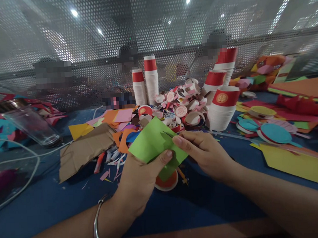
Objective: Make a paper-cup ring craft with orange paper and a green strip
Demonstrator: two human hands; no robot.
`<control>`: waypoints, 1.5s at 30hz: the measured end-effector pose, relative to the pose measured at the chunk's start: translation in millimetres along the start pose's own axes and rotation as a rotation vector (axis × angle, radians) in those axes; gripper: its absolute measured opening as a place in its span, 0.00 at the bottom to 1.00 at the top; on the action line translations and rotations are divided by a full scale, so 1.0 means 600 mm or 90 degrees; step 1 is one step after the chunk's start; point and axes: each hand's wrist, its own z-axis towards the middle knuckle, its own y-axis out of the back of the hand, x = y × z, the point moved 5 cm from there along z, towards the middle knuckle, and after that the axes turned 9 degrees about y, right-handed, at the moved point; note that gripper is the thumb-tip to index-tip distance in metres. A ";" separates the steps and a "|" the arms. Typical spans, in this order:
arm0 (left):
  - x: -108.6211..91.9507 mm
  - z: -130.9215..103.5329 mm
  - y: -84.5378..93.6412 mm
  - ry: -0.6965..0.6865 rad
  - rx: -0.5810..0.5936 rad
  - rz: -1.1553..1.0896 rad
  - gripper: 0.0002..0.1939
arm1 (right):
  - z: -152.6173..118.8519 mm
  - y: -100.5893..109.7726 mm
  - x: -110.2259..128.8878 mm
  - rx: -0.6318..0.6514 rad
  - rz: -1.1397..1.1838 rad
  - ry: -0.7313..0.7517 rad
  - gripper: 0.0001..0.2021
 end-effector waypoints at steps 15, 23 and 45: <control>0.000 -0.002 -0.003 0.044 0.005 -0.014 0.26 | -0.001 0.002 0.000 -0.005 0.000 0.007 0.21; 0.001 -0.006 -0.003 0.039 0.005 0.029 0.23 | 0.000 0.001 0.001 -0.001 0.000 -0.003 0.23; 0.007 -0.009 -0.008 0.065 0.009 0.037 0.24 | -0.001 0.003 -0.005 -0.009 -0.029 -0.042 0.27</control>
